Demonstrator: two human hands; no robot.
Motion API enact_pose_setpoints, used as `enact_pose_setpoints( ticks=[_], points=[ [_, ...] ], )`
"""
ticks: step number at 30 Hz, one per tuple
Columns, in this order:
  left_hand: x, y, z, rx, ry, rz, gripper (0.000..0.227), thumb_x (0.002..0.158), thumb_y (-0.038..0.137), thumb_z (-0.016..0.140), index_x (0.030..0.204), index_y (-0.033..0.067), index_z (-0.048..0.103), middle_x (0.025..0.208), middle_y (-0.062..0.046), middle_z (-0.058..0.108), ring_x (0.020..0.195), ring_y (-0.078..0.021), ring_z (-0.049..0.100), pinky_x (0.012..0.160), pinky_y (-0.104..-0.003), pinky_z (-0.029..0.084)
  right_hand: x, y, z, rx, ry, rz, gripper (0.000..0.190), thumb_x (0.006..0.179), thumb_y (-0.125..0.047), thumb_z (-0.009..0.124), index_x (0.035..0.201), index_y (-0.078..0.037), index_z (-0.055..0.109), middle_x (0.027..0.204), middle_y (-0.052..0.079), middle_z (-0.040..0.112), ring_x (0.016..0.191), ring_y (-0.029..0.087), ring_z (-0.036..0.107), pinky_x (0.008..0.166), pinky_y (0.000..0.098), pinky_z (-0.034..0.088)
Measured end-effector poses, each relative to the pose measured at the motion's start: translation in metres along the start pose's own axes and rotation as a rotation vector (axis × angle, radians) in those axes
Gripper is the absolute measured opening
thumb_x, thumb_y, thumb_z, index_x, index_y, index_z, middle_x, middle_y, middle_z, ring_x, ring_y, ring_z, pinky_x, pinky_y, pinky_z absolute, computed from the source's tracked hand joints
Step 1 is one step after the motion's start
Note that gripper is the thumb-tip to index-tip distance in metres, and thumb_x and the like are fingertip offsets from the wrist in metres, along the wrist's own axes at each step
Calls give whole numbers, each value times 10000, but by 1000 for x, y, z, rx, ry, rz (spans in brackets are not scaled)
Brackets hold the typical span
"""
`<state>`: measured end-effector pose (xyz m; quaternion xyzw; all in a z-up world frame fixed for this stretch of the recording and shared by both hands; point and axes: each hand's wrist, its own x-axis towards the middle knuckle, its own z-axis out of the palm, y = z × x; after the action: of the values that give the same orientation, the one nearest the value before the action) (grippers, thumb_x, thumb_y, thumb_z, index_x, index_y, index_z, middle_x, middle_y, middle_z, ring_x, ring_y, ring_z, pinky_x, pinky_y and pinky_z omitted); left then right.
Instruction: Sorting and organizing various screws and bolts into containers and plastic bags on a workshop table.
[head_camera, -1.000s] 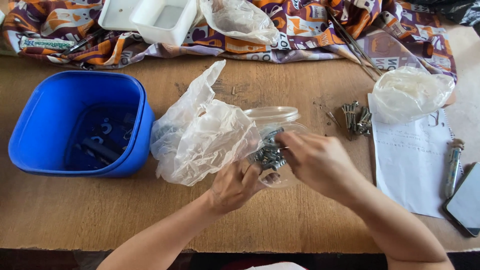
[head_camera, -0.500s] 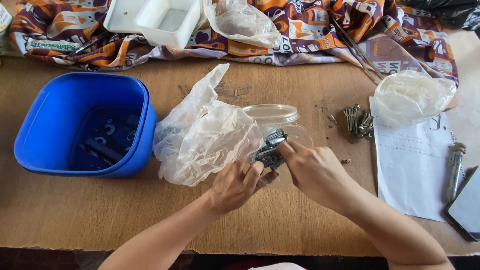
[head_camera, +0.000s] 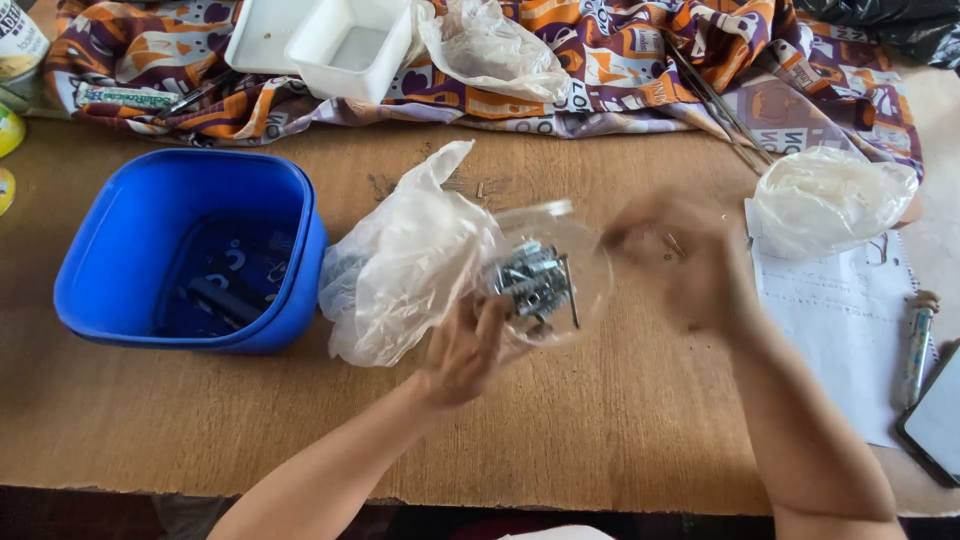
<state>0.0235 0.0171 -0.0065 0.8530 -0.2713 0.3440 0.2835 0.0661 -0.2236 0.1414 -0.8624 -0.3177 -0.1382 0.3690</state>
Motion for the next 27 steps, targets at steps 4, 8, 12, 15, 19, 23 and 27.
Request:
enact_pose_setpoints(
  ticks=[4, 8, 12, 15, 19, 23, 27],
  points=[
    [3, -11, 8, 258, 143, 12, 500, 831, 562, 783, 982, 200, 473, 771, -5, 451, 571, -200, 542, 398, -286, 523, 34, 80, 3, 166, 155, 249, 261, 915, 104, 710, 1169, 56, 678, 1048, 204, 687, 925, 297, 690, 737, 392, 609],
    [3, -26, 24, 234, 230, 3, 509, 772, 570, 823, 902, 211, 487, 694, 8, 486, 557, -200, 571, 428, -282, 542, 41, 180, 52, 140, 55, 391, 297, 828, 82, 780, 1111, 2, 731, 1030, 196, 730, 874, 288, 724, 638, 318, 597],
    [4, -27, 20, 135, 278, 35, 461, 790, 474, 831, 896, 181, 492, 668, -33, 523, 526, -249, 608, 445, -302, 548, 48, 211, 72, -221, -31, 586, 213, 786, -159, 814, 988, -227, 797, 833, 15, 759, 735, 213, 721, 663, 344, 583],
    [1, -28, 24, 149, 288, 41, 449, 799, 450, 832, 898, 175, 491, 686, -38, 517, 514, -243, 600, 447, -285, 548, 44, 214, 74, -375, -51, 582, 222, 788, -215, 825, 1006, -256, 812, 958, 23, 780, 954, 304, 739, 838, 435, 599],
    [9, -25, 18, 11, 292, 23, 496, 783, 423, 876, 913, 163, 474, 680, -55, 549, 490, -241, 614, 415, -309, 549, 39, 206, 77, -529, -115, 535, 187, 847, -222, 783, 1029, -200, 819, 994, 84, 780, 957, 334, 748, 845, 467, 603],
    [3, -31, 39, -75, 303, -8, 476, 794, 362, 875, 899, 130, 473, 667, -86, 532, 547, -315, 638, 486, -344, 547, 40, 188, 81, -654, -154, 502, 196, 922, -188, 675, 1049, -172, 823, 963, 98, 773, 937, 302, 763, 829, 425, 613],
    [-25, -53, 97, -101, 343, -85, 496, 744, 426, 871, 899, 149, 490, 688, -61, 533, 575, -314, 615, 553, -315, 529, 45, 150, 75, -629, -193, 450, 217, 913, -151, 699, 1083, -55, 796, 1008, 193, 754, 973, 383, 742, 872, 472, 599]
  ],
)
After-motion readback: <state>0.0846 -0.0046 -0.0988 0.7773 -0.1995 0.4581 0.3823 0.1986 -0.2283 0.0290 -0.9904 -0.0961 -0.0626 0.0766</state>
